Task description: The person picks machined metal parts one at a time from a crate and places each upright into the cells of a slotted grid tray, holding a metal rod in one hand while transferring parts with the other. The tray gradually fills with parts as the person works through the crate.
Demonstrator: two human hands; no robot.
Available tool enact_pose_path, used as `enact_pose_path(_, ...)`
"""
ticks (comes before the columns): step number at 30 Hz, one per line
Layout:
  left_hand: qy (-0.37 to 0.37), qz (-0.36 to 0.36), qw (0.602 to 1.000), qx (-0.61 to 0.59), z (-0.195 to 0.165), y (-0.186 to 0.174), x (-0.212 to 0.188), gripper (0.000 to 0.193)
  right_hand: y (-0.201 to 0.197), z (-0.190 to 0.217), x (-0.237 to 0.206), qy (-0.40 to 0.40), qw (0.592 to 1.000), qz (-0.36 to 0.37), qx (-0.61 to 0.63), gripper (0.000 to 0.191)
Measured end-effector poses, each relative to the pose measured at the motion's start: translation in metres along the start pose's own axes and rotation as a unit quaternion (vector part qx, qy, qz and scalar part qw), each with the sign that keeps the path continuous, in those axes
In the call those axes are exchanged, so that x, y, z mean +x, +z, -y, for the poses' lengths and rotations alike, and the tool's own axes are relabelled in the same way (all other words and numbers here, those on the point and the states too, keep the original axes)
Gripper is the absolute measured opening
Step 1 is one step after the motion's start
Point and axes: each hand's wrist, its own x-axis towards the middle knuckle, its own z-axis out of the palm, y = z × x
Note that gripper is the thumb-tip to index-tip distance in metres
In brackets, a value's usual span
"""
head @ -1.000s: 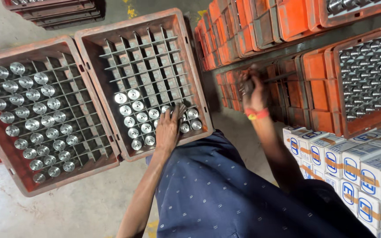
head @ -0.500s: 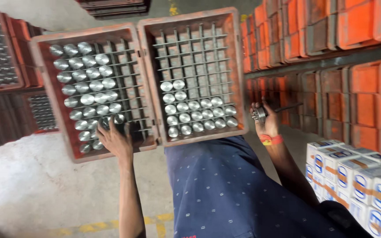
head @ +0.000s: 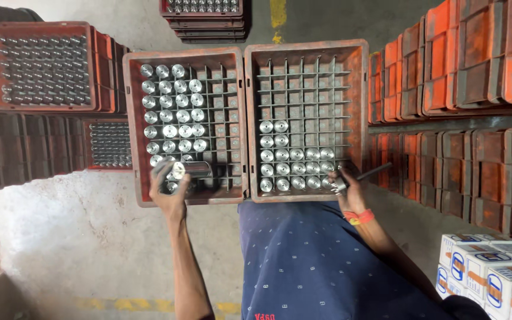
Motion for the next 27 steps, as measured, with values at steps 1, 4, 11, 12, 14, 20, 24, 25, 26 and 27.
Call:
enact_pose_path(1,-0.066,-0.007,0.986,-0.152,0.001,0.011,-0.003,0.056,0.008,-0.004,0.000,0.036,0.999,-0.012,0.011,0.021)
enact_pose_path(4,-0.159,0.014,0.961,-0.224,0.017,0.074,-0.019,0.049,0.039,-0.013,-0.007,0.021,0.999,-0.032,-0.011,0.017)
enact_pose_path(11,-0.080,0.239,0.934,0.253,-0.005,0.186,-0.099,0.037,0.124,0.002,-0.026,0.010,0.997,-0.004,-0.076,0.018)
enact_pose_path(12,-0.088,0.272,0.921,0.265,-0.013,0.193,-0.108,0.037,0.133,0.005,-0.027,-0.001,0.997,0.008,-0.071,0.016)
enact_pose_path(14,-0.103,0.315,0.904,0.270,-0.025,0.202,-0.121,0.037,0.142,0.010,-0.029,-0.023,0.997,0.034,-0.058,0.013)
enact_pose_path(20,-0.091,0.383,0.864,0.315,-0.018,0.223,-0.129,0.048,0.124,0.025,-0.045,-0.077,0.973,0.160,-0.151,0.006)
enact_pose_path(24,-0.126,0.431,0.854,0.264,-0.007,0.229,-0.130,0.044,0.105,0.026,-0.036,-0.015,0.981,0.159,-0.112,0.011)
enact_pose_path(25,-0.129,0.438,0.857,0.239,-0.006,0.230,-0.130,0.044,0.099,0.026,-0.030,0.004,0.983,0.146,-0.112,0.012)
enact_pose_path(26,-0.135,0.457,0.853,0.213,-0.006,0.232,-0.129,0.046,0.094,0.025,-0.023,0.024,0.984,0.133,-0.112,0.013)
enact_pose_path(27,-0.142,0.475,0.848,0.186,-0.006,0.235,-0.127,0.047,0.087,0.025,-0.016,0.027,0.990,0.088,-0.103,0.014)
